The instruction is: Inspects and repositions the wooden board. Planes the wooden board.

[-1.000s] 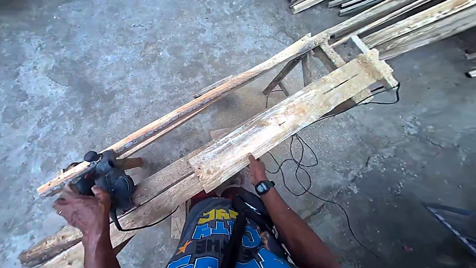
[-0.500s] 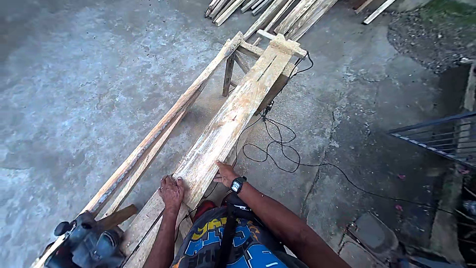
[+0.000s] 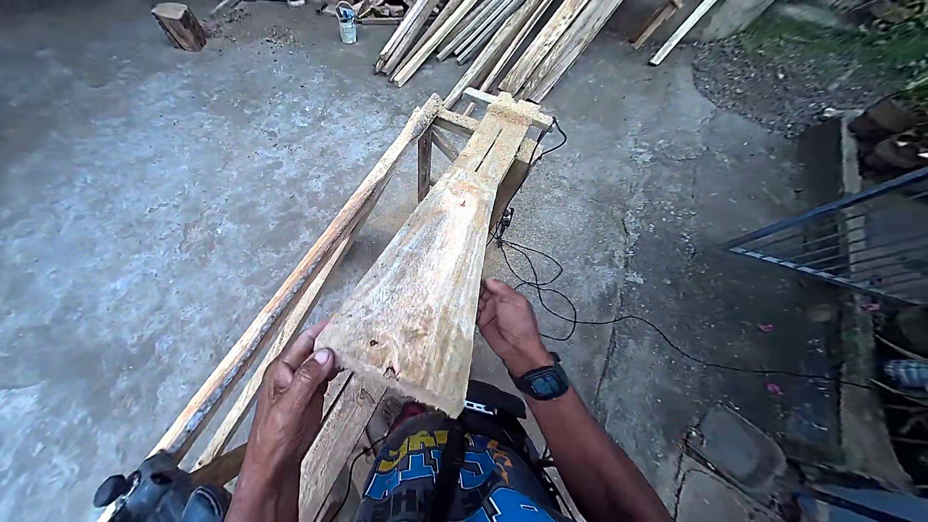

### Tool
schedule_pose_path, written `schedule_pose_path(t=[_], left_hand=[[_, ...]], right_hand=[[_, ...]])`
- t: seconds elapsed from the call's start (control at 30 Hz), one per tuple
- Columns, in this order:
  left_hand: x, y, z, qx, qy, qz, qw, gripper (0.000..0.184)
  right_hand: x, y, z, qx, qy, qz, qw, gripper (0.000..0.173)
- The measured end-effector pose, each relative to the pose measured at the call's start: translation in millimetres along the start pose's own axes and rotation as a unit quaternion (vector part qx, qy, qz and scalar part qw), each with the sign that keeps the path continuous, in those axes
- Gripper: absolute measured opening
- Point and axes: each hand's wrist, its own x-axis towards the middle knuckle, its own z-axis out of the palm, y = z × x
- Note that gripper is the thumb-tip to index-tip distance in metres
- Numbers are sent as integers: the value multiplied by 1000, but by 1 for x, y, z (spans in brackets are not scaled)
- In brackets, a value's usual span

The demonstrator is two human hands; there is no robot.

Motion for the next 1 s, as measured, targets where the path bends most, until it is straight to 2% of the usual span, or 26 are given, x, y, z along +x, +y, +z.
schedule_pose_path(t=[0.07, 0.2, 0.37, 0.93, 1.0], left_hand=[[23, 12, 29, -57, -59, 83, 993, 47], [51, 20, 73, -59, -65, 160, 983, 43], [54, 25, 89, -45, -75, 159, 983, 45], [45, 22, 93, -57, -61, 158, 984, 43], [41, 22, 98, -50, -48, 160, 985, 45]], right_hand=[[-4, -28, 8, 73, -3, -46, 996, 32], [-21, -62, 14, 173, -34, -64, 982, 27], [-27, -71, 8, 246, -41, -75, 966, 24], [-32, -72, 4, 228, -33, -63, 971, 25], [-28, -69, 1, 224, -87, -78, 968, 32]])
